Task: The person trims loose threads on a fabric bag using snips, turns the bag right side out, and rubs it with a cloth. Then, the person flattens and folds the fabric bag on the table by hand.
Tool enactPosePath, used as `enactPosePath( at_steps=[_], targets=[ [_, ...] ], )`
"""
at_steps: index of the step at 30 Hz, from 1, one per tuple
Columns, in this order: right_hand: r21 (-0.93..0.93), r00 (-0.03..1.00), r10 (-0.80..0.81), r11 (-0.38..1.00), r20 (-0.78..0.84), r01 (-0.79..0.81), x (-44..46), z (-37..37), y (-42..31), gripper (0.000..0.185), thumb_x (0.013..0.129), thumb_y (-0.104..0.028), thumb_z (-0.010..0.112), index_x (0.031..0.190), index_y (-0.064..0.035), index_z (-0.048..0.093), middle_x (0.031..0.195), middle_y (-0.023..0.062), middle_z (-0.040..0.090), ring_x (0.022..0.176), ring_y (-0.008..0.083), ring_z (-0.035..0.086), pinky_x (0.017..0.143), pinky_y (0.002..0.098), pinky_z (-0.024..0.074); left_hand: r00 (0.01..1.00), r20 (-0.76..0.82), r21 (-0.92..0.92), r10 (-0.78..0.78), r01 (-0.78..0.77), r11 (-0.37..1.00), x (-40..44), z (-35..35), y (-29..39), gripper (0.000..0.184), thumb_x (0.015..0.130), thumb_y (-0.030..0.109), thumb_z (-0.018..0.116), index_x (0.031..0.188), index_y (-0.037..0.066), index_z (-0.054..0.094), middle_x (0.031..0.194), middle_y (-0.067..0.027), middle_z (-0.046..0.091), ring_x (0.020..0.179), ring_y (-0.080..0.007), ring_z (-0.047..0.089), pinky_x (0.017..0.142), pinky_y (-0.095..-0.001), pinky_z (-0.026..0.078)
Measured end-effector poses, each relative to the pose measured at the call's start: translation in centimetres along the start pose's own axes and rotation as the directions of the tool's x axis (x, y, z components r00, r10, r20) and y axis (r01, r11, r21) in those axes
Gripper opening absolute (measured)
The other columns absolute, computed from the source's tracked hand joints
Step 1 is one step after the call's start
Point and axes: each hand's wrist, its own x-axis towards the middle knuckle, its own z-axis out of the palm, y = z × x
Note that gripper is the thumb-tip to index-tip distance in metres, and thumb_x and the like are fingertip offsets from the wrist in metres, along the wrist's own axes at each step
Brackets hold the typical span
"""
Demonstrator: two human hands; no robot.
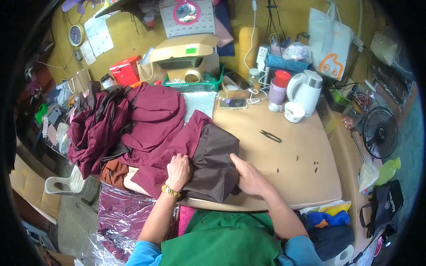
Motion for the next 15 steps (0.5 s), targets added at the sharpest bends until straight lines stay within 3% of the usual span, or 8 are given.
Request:
enactPosePath(
  at_steps=[2,4,5,8,10,12,13,15],
  targets=[
    [0.053,0.984,-0.088,0.994,-0.154,0.097,-0.1,0.2,-0.8,0.063,0.081,0.014,0.055,0.142,0.0026,0.043,0.134,0.0171,0.060,0.126,0.0247,0.056,0.103,0.0348,0.0448,0.998,-0.046,0.031,0.043,-0.041,0.999,0.6,-1.5,0.7,0.021,0.087,0.018,0.060,0.097,0.000,0.056,0.097,-0.0242,0.064,0.076,-0.0350,0.069,0.067,-0.0462,0.056],
    [0.061,0.936,-0.057,0.995,-0.348,0.084,0.1,0.6,4.1,0.068,0.077,0.012,0.061,0.142,0.0038,0.042,0.135,0.0176,0.060,0.126,0.0219,0.055,0.102,0.0335,0.0453,0.976,0.189,-0.196,-0.109,0.147,0.970,1.7,-8.4,2.7,0.022,0.089,0.014,0.055,0.103,-0.002,0.057,0.118,-0.0268,0.060,0.101,-0.0420,0.064,0.078,-0.0513,0.055],
    [0.005,0.933,-0.055,0.998,-0.357,0.061,0.4,0.6,4.5,0.067,0.077,0.011,0.061,0.141,0.0038,0.043,0.135,0.0178,0.060,0.126,0.0221,0.055,0.102,0.0337,0.0455,0.985,0.147,-0.336,-0.087,0.133,0.932,2.0,-11.5,3.3,0.023,0.093,0.014,0.052,0.108,-0.003,0.057,0.123,-0.0275,0.059,0.107,-0.0406,0.063,0.085,-0.0490,0.053],
    [-0.228,0.947,-0.157,0.969,-0.279,0.094,2.5,2.0,3.4,0.065,0.078,0.007,0.062,0.140,0.0038,0.044,0.135,0.0182,0.060,0.125,0.0229,0.056,0.101,0.0342,0.0459,0.995,-0.005,-0.734,0.098,-0.070,0.675,1.9,-16.6,3.9,0.032,0.103,0.012,0.042,0.128,-0.005,0.052,0.142,-0.0249,0.051,0.122,-0.0268,0.056,0.104,-0.0389,0.044],
    [-0.393,0.946,-0.264,0.903,-0.188,0.174,4.6,4.0,2.0,0.064,0.078,0.005,0.063,0.140,0.0038,0.045,0.134,0.0184,0.060,0.125,0.0235,0.056,0.101,0.0346,0.0461,0.988,-0.064,-0.958,0.139,-0.099,0.268,1.1,-18.4,6.0,0.037,0.106,0.013,0.039,0.137,-0.005,0.046,0.151,-0.0193,0.044,0.129,-0.0174,0.046,0.109,-0.0333,0.037],
    [-0.487,0.935,-0.329,0.843,-0.132,0.228,6.3,5.4,1.5,0.063,0.079,0.002,0.064,0.139,0.0037,0.046,0.134,0.0187,0.060,0.124,0.0240,0.057,0.100,0.0349,0.0464,0.995,-0.056,-0.935,0.078,-0.079,0.345,0.4,-19.2,6.7,0.034,0.107,0.015,0.040,0.134,-0.006,0.046,0.151,-0.0153,0.043,0.135,-0.0175,0.041,0.113,-0.0312,0.032],
    [-0.499,0.934,-0.342,0.831,-0.108,0.247,6.7,5.1,1.3,0.063,0.079,0.001,0.064,0.139,0.0037,0.046,0.134,0.0188,0.060,0.124,0.0243,0.057,0.100,0.0351,0.0466,0.991,-0.133,-0.960,0.023,-0.135,0.246,0.0,-19.1,6.6,0.031,0.107,0.012,0.037,0.130,-0.005,0.048,0.152,-0.0158,0.043,0.135,-0.0180,0.042,0.113,-0.0321,0.032],
    [-0.528,0.938,-0.342,0.806,-0.049,0.267,7.1,4.8,1.2,0.062,0.079,-0.002,0.065,0.138,0.0037,0.047,0.134,0.0191,0.060,0.124,0.0248,0.058,0.100,0.0354,0.0468,0.990,-0.134,-0.968,-0.051,-0.120,0.219,-0.5,-19.1,6.4,0.022,0.103,0.008,0.041,0.119,-0.003,0.051,0.147,-0.0228,0.046,0.116,-0.0200,0.052,0.104,-0.0362,0.040]
  ],
)
